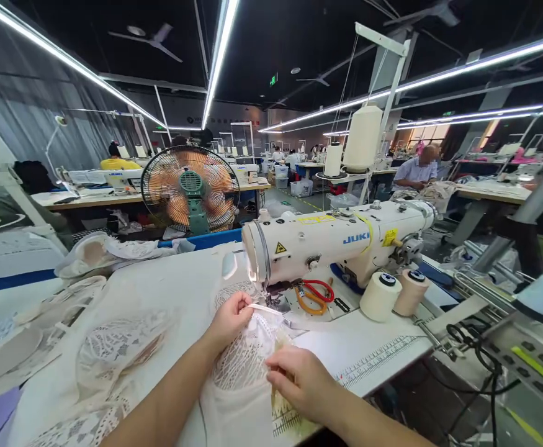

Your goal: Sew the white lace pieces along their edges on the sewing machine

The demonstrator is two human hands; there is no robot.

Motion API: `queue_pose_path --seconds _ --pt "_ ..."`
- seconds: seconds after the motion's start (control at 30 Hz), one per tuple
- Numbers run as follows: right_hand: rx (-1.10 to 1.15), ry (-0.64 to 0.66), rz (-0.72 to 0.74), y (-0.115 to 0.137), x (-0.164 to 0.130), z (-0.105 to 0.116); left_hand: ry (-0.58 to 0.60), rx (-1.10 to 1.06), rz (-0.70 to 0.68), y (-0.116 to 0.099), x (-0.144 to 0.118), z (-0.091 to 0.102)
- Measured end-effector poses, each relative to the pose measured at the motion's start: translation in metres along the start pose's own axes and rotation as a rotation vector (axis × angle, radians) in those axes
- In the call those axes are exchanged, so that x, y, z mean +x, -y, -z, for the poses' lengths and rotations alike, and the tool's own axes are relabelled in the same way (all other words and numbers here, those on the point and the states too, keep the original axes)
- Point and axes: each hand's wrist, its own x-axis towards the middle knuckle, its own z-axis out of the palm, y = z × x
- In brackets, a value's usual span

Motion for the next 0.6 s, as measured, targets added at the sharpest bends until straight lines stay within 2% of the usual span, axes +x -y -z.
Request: queue_pose_path --seconds 0.13,0.3,0.43,0.6 --pt "-0.054 -0.025 -0.147 0.0 0.011 -0.005 -0.015 0.126 0.006 0.008 -0.005 0.001" --pt "-0.153 -0.056 -0.228 -0.006 0.016 -0.005 0.19 0.381 -0.071 -0.002 -0.019 0.003" --pt "-0.271 -0.046 -0.22 -0.012 0.019 0.004 0.369 0.724 -0.015 -0.02 -0.021 -0.002" --pt "-0.407 0.004 -0.114 -0.023 0.024 0.006 0.392 0.743 0.068 -0.031 -0.013 -0.006"
